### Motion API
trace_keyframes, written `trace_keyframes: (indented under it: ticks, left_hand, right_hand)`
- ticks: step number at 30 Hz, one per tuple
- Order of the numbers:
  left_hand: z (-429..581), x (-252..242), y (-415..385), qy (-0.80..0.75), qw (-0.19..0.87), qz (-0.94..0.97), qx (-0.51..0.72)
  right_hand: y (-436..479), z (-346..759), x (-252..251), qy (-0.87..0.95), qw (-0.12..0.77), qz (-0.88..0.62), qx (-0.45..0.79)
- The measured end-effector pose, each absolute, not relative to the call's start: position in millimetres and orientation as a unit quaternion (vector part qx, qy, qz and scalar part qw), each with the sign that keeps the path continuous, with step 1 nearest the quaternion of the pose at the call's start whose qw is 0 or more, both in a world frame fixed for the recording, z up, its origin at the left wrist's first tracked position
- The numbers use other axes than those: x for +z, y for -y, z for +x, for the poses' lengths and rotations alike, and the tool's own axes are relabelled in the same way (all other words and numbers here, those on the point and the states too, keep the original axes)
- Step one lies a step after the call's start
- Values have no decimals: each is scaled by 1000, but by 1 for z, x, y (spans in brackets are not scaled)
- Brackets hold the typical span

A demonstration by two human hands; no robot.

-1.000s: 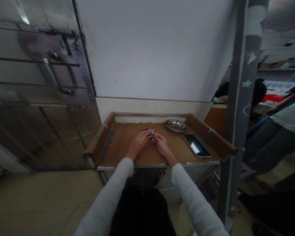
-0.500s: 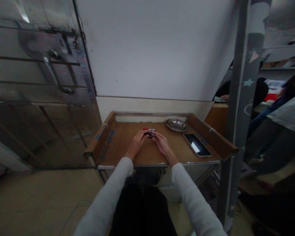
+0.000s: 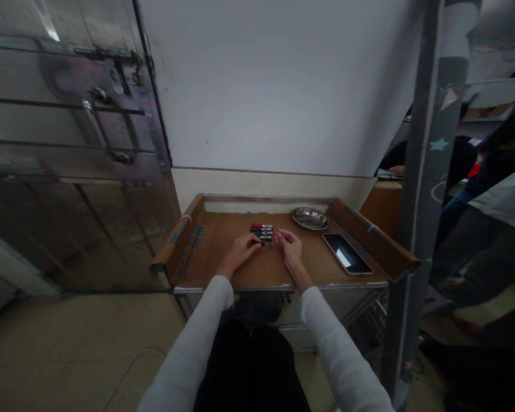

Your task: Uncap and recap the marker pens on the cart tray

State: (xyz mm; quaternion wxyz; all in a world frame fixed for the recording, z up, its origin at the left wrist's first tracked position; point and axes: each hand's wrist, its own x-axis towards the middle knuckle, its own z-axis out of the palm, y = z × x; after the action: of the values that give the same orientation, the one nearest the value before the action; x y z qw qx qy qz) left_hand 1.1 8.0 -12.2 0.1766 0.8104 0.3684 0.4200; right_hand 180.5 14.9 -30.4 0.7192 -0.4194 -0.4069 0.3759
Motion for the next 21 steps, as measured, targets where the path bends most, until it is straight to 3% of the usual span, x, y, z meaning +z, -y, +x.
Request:
trace_keyframes:
  ticks: [3,8,12,16,21]
  left_hand:
    - [2,-15,-10,-381,169,830,370]
    - [3,-14,-12,-410,81,826,378]
    - [2,-16,-13,-407,57,827,384]
    - [2,-19,-14,-396,62,840,367]
    - [3,-17,-13,-411,74,841,344]
  right_hand:
    - [-10,178,-26,482,683,-439,330]
    - [-3,167,-21,657,541,-421,314]
    - [0,166,-23,749,448,-445,201]
    - [0,171,-28,753,417,-498,103]
    - [-1,174,-31,740,384,-548,70]
